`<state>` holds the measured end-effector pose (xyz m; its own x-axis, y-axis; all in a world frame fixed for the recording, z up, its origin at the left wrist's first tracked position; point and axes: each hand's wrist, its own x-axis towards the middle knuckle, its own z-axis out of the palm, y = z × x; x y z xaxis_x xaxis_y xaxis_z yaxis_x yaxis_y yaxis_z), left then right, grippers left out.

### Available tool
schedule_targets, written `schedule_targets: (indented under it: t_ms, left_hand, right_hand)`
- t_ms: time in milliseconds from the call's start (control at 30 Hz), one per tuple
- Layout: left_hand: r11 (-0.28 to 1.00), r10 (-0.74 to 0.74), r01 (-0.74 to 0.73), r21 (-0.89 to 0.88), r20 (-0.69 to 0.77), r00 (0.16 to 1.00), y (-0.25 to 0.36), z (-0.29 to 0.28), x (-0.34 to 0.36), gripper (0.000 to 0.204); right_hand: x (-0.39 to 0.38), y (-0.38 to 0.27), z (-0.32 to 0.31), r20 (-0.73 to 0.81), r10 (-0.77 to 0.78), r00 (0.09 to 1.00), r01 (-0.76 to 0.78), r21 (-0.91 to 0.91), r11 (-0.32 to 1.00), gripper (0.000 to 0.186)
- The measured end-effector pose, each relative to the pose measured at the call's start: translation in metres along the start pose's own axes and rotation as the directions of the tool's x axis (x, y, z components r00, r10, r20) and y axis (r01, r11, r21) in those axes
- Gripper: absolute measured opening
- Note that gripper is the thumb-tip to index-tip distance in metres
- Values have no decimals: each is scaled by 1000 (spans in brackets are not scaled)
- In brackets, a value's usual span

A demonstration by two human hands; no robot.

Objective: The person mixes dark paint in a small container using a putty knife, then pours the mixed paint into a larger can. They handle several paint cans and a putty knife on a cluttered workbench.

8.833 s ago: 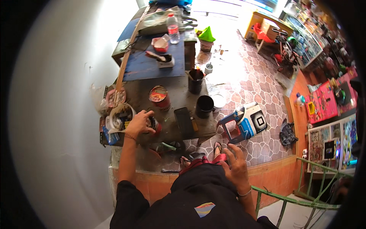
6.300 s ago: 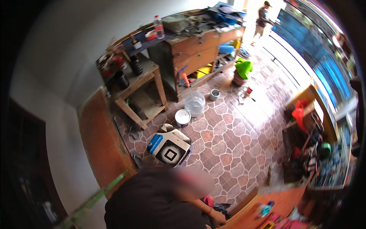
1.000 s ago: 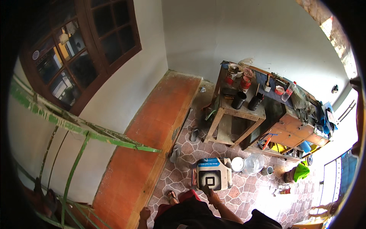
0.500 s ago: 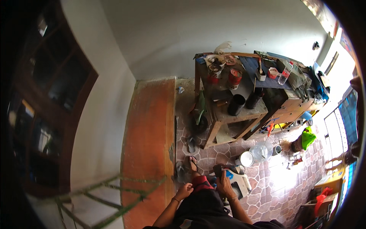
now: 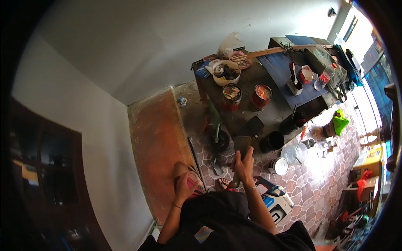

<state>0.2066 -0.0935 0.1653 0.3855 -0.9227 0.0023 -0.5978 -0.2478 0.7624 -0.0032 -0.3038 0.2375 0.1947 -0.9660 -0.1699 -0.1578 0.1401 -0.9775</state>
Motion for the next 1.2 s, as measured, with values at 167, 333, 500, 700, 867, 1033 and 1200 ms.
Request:
schedule_targets:
  t_ms: [167, 333, 500, 700, 867, 1033, 1200]
  left_hand:
    - [988, 151, -154, 24, 106, 983, -4, -53, 127, 57]
    - [970, 240, -238, -56, 413, 879, -13, -111, 255, 65]
    - [905, 392, -418, -75, 525, 755, 9, -159, 350, 79]
    - [678, 677, -720, -151, 509, 531, 68, -117, 452, 105]
    - [546, 711, -830, -110, 585, 390, 100, -45, 508, 130]
    - [591, 696, -747, -304, 660, 282, 103, 29, 537, 144]
    - [770, 619, -478, -423, 677, 397, 85, 49, 533, 134]
  right_hand:
    - [67, -18, 52, -236, 12, 972, -16, -15, 1000, 35]
    - [93, -45, 107, -465, 134, 875, -112, 73, 991, 25]
    - [99, -84, 153, -588, 236, 774, -120, 229, 966, 22]
    - [110, -100, 174, -666, 259, 700, -169, 197, 966, 28]
    - [136, -79, 173, -679, 251, 690, -107, 248, 963, 33]
    - [150, -63, 161, -644, 388, 659, -135, 406, 904, 33]
    - [144, -60, 153, -637, 420, 646, -150, 433, 889, 33]
